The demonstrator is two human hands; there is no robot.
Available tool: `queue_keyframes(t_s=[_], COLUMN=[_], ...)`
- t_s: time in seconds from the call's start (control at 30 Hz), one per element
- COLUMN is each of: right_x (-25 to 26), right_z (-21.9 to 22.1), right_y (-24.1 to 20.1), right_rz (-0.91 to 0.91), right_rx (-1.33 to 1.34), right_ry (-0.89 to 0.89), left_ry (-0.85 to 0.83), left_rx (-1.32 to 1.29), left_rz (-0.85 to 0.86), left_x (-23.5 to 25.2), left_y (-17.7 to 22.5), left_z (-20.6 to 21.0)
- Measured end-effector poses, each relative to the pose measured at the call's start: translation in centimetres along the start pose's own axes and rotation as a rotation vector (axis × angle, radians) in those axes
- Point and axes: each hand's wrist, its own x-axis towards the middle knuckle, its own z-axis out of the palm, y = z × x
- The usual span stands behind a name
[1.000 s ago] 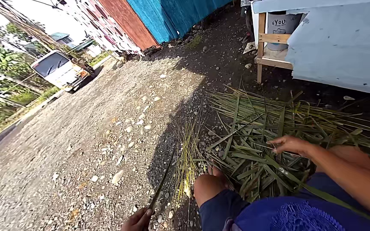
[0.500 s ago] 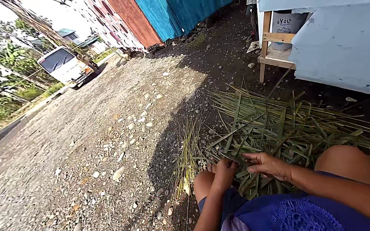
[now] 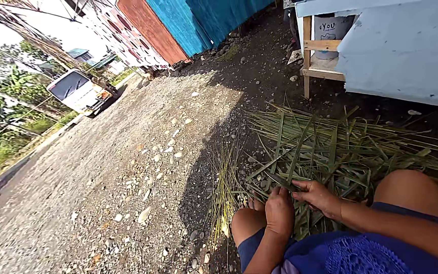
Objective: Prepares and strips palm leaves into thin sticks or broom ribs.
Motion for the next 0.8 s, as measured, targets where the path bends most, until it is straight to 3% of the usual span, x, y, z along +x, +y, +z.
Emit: queue_keyframes(t_s=[0.13, 0.33, 0.63, 0.8], right_x=[0.8, 2.6, 3.6, 3.9], right_z=[-0.1, -3.1, -8.5, -12.7], right_y=[0.2, -0.9, -3.5, -4.3], right_rz=[-0.077, -0.077, -0.22, -0.246], right_rx=[0.056, 0.323, 0.488, 0.569], right_ry=[0.098, 0.277, 0.502, 0.653], left_ry=[0.072, 0.313, 0.357, 0.37], left_rx=[-0.026, -0.037, -0.007, 0.036], left_rz=[0.054, 0.328, 0.483, 0.447], left_x=[-0.4, -1.8, -4.0, -6.5], left_y=[-0.2, -2.8, -7.5, -12.6], left_z=[0.5, 2.3, 1.4, 0.6])
